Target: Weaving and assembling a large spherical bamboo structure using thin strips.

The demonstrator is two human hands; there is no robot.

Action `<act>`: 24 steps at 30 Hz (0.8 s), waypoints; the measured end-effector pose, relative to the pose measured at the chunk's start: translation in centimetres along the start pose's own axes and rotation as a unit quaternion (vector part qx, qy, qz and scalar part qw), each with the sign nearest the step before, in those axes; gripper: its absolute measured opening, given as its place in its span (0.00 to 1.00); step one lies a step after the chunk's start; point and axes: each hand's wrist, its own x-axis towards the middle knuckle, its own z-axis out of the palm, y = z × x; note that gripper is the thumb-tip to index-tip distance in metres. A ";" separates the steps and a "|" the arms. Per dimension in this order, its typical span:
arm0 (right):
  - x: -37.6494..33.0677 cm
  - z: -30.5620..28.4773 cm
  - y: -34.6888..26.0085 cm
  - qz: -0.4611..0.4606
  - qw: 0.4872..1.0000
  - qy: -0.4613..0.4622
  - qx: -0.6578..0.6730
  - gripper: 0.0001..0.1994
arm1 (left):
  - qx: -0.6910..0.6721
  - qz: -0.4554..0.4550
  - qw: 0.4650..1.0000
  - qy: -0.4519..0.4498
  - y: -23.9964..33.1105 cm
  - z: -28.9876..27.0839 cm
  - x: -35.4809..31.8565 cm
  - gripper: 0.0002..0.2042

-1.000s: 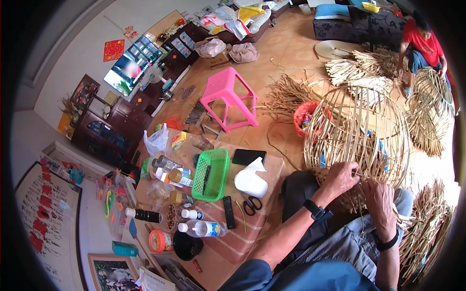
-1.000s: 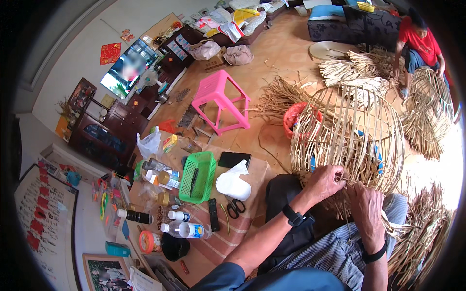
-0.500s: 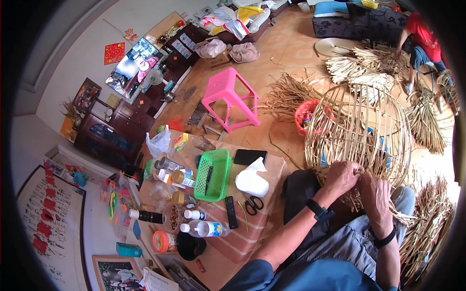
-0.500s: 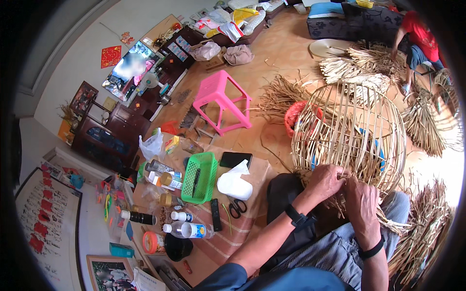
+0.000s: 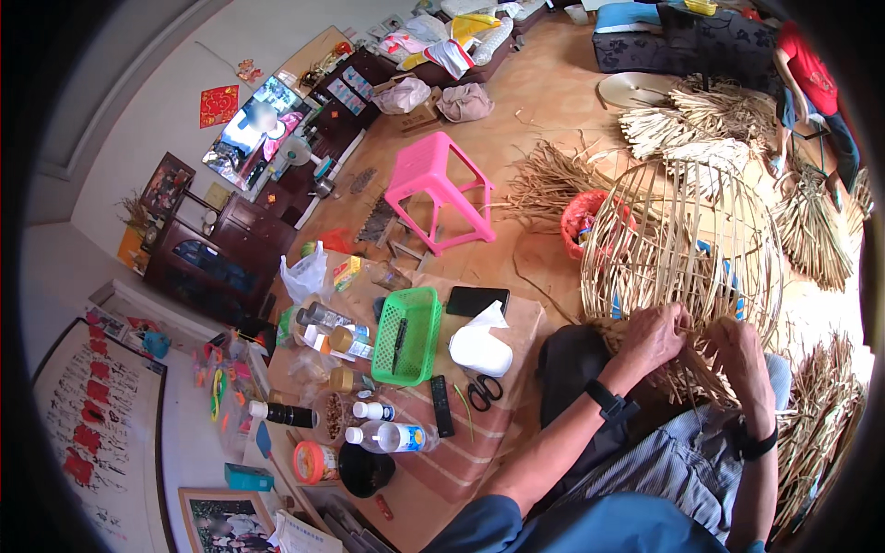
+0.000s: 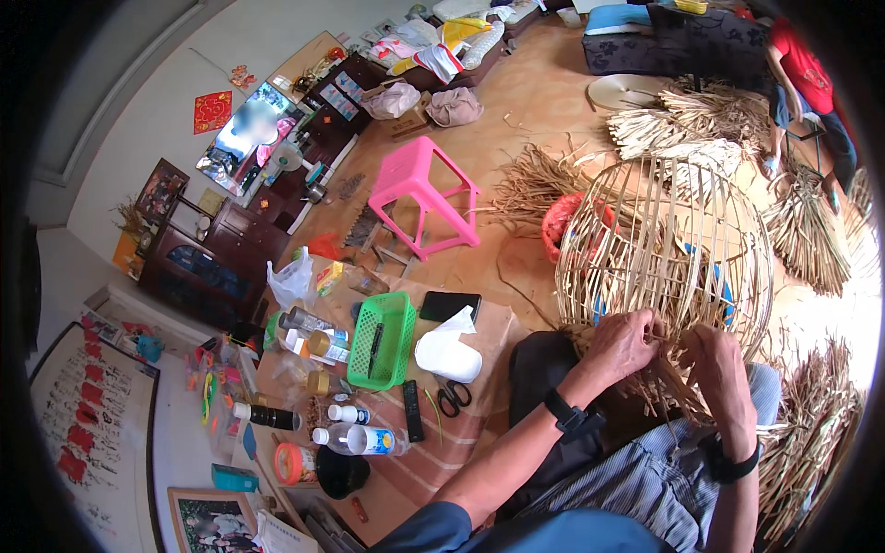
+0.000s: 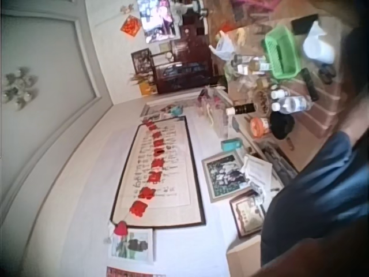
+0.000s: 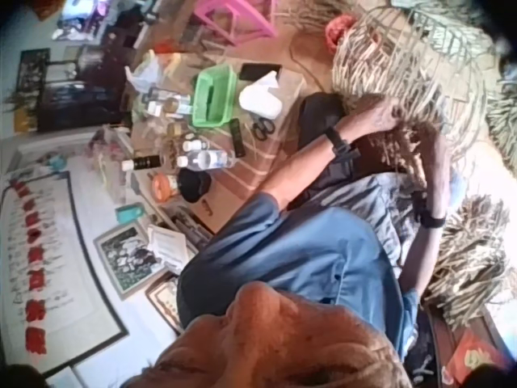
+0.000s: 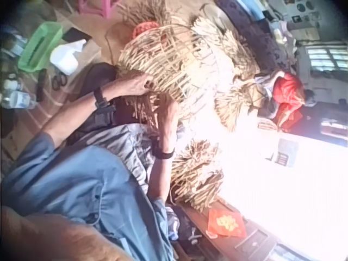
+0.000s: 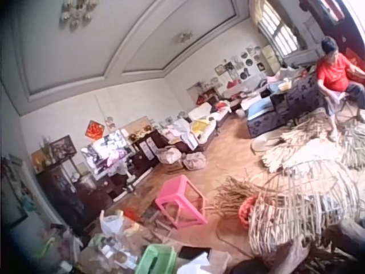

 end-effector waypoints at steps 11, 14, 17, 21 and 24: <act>4.2 -0.3 2.8 -0.126 0.960 -0.063 -0.243 0.10 | 0.047 0.009 0.998 -0.050 0.8 -1.2 0.0 0.21; 5.2 -1.0 2.6 -0.024 0.978 -0.131 -0.163 0.08 | 0.024 0.028 0.997 -0.072 0.6 -1.8 0.0 0.24; 6.2 -1.5 2.5 -0.049 0.971 -0.173 -0.158 0.09 | 0.012 0.036 0.995 -0.087 0.4 -2.1 0.0 0.25; 6.6 -0.9 2.5 0.019 0.980 -0.171 -0.103 0.09 | 0.001 0.010 0.993 -0.116 -0.1 -1.7 0.3 0.25; 6.2 -0.5 2.7 0.043 0.988 -0.132 -0.075 0.07 | -0.007 0.057 0.995 -0.081 -0.5 -1.1 0.3 0.24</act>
